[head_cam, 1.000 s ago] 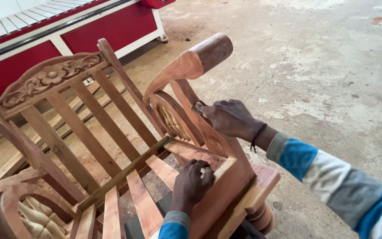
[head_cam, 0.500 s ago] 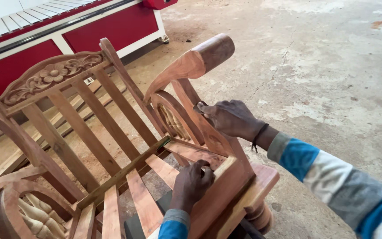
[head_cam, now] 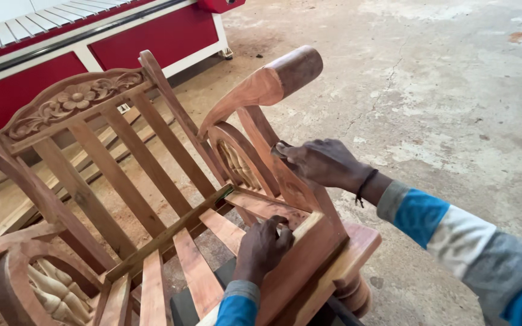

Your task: The person uses a piece of sandpaper and a sanding block to smooth the wood surfaces of an armchair, including the curved armrests and decorative side elements.

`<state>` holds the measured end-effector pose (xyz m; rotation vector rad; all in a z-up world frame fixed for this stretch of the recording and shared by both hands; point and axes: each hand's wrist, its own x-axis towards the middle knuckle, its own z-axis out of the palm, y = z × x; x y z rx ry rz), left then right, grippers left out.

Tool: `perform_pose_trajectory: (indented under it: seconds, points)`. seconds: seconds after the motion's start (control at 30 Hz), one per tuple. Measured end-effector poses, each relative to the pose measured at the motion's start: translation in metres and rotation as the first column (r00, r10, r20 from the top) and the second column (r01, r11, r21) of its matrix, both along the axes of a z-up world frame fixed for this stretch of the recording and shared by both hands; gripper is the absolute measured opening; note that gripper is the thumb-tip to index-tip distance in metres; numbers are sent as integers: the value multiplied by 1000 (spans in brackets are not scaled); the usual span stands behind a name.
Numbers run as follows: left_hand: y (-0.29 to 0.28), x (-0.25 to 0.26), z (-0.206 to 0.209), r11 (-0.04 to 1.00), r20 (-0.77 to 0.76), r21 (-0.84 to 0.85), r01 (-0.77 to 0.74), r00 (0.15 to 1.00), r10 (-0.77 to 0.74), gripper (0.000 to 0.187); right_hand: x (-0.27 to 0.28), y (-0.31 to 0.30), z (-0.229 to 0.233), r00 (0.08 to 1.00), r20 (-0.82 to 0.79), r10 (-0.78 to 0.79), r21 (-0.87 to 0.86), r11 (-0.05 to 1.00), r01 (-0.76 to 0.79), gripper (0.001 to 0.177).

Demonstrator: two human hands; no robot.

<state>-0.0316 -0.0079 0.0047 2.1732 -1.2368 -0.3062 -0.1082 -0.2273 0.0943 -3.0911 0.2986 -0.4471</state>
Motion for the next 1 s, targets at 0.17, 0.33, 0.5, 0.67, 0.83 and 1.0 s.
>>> perform_pose_trajectory:
  seconds: [0.17, 0.33, 0.5, 0.67, 0.83, 1.0]
  points:
    - [-2, 3, -4, 999, 44, -41, 15, 999, -14, 40, -74, 18, -6, 993, -115, -18, 59, 998, 25, 49]
    - [-4, 5, -12, 999, 14, 27, 21, 1000, -22, 39, -39, 6, -14, 988, -114, -104, -33, 994, 101, 57]
    - [1, 0, -3, 1000, 31, -18, 2, 1000, -1, 37, 11, -1, 2, 999, 48, -25, 12, 1000, 25, 36]
    - [-3, 4, -5, 1000, 45, -11, 13, 999, -12, 37, -74, 22, -8, 988, -149, -34, 12, 999, 36, 53]
    - [0, 4, -10, 1000, 1, -9, 3, 1000, -3, 39, -44, 19, -14, 990, -132, -45, 30, 998, 49, 53]
    - [2, -3, -2, 1000, -2, -12, -16, 1000, 16, 38, -1, 10, 4, 999, -52, -4, 13, 1000, 5, 53]
